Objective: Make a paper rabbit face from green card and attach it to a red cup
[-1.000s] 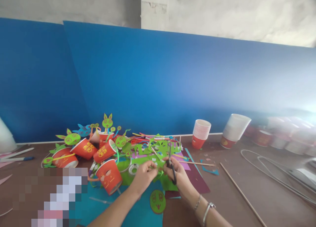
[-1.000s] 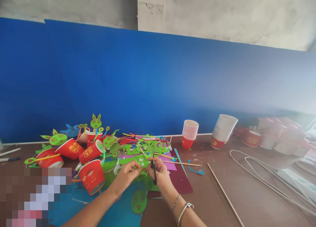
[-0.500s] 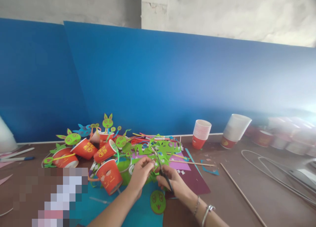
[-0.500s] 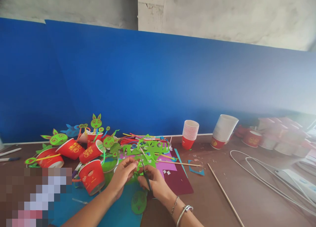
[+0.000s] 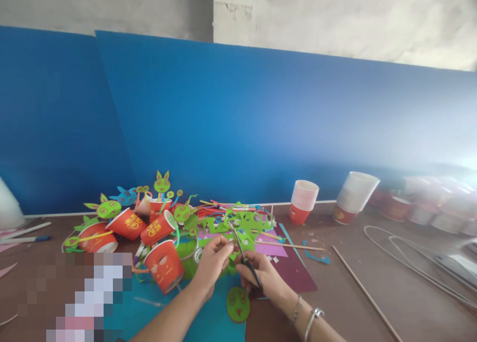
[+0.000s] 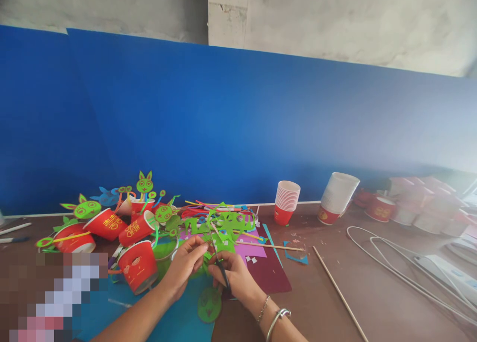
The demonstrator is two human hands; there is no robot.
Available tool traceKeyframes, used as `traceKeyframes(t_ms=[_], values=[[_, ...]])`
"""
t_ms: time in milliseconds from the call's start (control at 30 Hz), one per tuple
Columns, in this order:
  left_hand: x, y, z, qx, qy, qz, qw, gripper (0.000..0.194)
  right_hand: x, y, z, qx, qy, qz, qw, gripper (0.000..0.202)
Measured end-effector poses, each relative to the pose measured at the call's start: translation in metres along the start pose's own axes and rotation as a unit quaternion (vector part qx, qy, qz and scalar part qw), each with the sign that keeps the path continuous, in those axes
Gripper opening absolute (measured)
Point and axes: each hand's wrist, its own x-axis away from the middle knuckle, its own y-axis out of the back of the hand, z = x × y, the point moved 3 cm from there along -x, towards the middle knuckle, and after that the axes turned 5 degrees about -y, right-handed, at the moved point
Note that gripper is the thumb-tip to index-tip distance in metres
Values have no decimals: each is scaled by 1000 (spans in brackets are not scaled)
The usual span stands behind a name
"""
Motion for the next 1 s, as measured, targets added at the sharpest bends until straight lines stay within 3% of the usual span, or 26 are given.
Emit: traceKeyframes(t_ms=[1000], values=[[-2,3,-2,20,-2,18,1000,26,2,1,8,58,17,5,998,30]])
